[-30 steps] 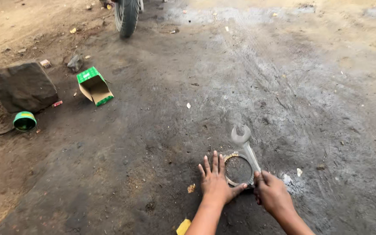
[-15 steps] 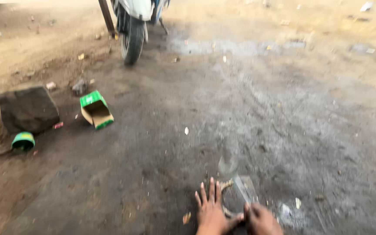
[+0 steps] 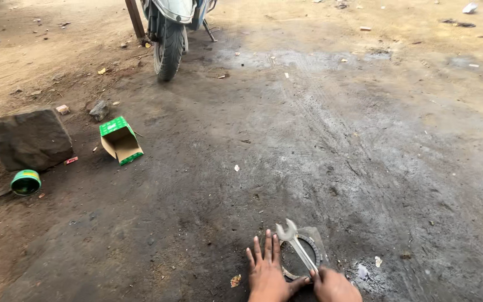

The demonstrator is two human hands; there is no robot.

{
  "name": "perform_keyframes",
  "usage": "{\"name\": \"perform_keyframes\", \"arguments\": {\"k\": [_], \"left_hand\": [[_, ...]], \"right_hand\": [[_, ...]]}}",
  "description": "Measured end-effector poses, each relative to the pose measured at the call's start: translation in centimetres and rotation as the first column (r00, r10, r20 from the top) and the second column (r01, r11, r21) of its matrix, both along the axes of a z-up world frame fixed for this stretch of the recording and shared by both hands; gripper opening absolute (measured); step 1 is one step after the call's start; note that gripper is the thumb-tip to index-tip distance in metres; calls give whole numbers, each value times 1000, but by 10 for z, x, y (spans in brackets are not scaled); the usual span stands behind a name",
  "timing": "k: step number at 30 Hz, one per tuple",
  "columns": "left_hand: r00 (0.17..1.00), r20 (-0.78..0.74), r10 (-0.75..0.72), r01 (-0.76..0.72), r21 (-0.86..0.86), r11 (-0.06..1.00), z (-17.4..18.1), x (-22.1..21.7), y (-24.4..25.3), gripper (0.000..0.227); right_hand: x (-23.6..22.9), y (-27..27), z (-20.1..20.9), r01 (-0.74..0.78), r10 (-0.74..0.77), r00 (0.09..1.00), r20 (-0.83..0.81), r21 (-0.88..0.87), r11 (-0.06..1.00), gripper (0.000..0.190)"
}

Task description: The person scrapes the surface of a metal ring-shaped part using a wrench while sitting on the ground.

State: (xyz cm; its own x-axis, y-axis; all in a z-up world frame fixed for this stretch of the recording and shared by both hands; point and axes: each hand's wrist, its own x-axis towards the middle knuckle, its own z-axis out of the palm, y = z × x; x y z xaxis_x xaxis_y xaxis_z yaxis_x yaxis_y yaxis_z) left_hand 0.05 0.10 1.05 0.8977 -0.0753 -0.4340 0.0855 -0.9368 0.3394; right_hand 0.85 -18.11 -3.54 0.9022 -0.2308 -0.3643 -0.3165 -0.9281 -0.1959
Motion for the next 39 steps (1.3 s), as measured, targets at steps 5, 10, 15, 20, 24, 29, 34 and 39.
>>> {"name": "perform_keyframes", "arguments": {"k": [5,10,15,20,24,29,34,39], "left_hand": [[992,124,-4,3,7,1000,-9,8,-2,139],[994,106,14,-12,-19,1000,-4,3,-1,140],[992,126,8,-6,-20,1000,-11,3,-2,141],[983,183,22,-17,-28,999,-13,5,-3,141],[993,107,40,-35,-49,998,-8,3,-1,142],[994,107,-7,7,-1,1000,-16,1,-2,141],[994,112,-9,9,-2,1000,-10,9,-3,143],[987,164,-3,6,-18,1000,-6,0,0,142]], "right_hand": [[1,4,45,60,-60,998,-5,109,992,46],[-3,6,52,-3,3,1000,9,38,999,46],[-12,10,50,-86,82,995,-63,-63,994,43],[-12,9,56,-11,12,997,73,-14,1000,42],[-22,13,35,-99,100,995,4,-99,990,37],[-22,7,50,-110,117,992,49,-126,986,35],[-22,1,48,-172,176,984,24,-128,977,32],[-12,-3,20,-93,105,990,98,-121,988,34]]}}
